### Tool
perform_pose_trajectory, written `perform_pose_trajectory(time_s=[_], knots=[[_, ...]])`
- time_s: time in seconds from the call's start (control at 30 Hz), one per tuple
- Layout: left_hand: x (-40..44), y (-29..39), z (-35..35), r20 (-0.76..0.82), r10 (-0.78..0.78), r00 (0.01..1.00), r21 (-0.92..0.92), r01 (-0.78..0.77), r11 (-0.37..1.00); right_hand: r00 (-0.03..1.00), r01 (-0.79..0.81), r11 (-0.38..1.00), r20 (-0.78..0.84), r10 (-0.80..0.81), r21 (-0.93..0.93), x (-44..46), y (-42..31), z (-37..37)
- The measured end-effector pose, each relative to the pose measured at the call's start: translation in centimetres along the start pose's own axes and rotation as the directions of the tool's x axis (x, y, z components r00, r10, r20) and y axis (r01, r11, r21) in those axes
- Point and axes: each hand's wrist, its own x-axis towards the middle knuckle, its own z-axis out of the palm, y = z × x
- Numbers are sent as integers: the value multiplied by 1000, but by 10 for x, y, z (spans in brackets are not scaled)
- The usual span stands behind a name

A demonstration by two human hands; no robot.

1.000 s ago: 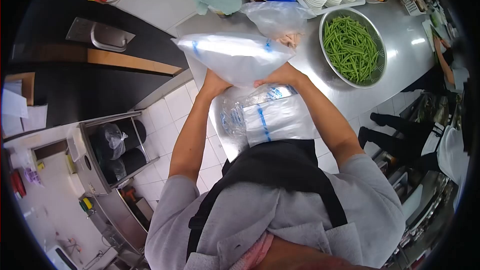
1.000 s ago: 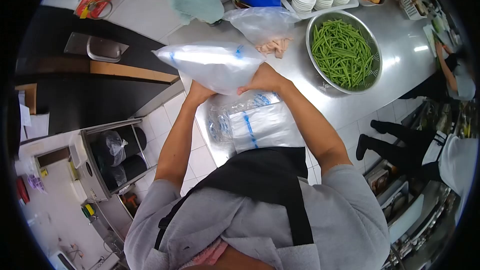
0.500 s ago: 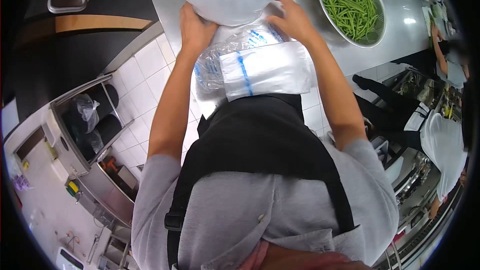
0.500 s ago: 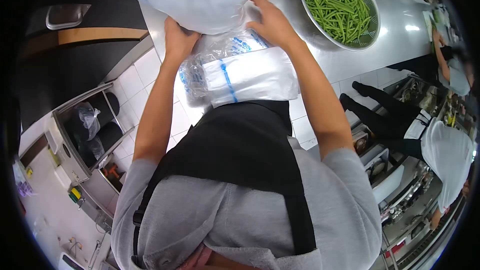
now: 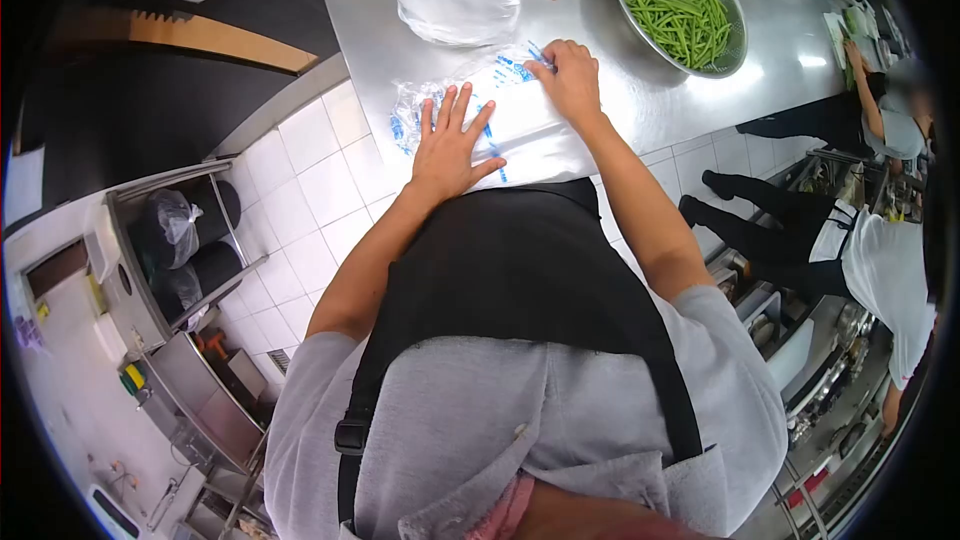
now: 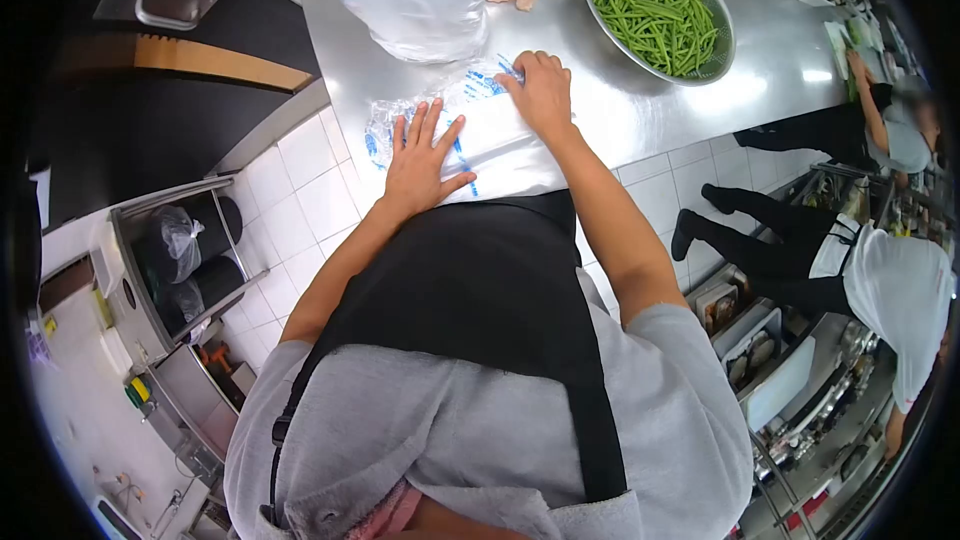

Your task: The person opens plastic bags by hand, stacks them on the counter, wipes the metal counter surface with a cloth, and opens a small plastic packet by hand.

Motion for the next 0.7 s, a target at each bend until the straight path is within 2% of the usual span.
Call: perform_pose_trajectory(time_s=[0.1,0.2,0.3,0.33,0.43,0.47,0.53,0.6,0.7], knots=[[-1,1,3,51,-8,999,28,7,1000,994,-39,999,98,38,11,25,23,19],[-5,8,9,-9,-55,998,35,55,998,980,-130,972,175,96,195,30,24,9],[-8,9,13,-54,-101,993,14,102,995,999,-48,904,20,43,424,14,27,-28],[-10,8,14,-64,-125,990,-6,124,992,998,-6,924,-53,29,382,3,32,-39],[-11,-6,24,-138,-109,984,-57,102,993,998,3,931,62,-28,365,-54,17,-84],[-10,-6,24,-192,-121,974,-114,100,988,989,63,940,103,-103,335,-73,17,-84],[-9,-7,22,-187,-120,975,-143,94,985,963,158,951,172,-208,265,-101,30,-67],[-4,-13,23,-168,-105,980,-159,78,984,979,56,954,171,-111,296,-110,50,-47],[-3,10,-13,-314,-111,943,-331,1,944,988,-43,933,153,-13,357,-105,51,-42]])
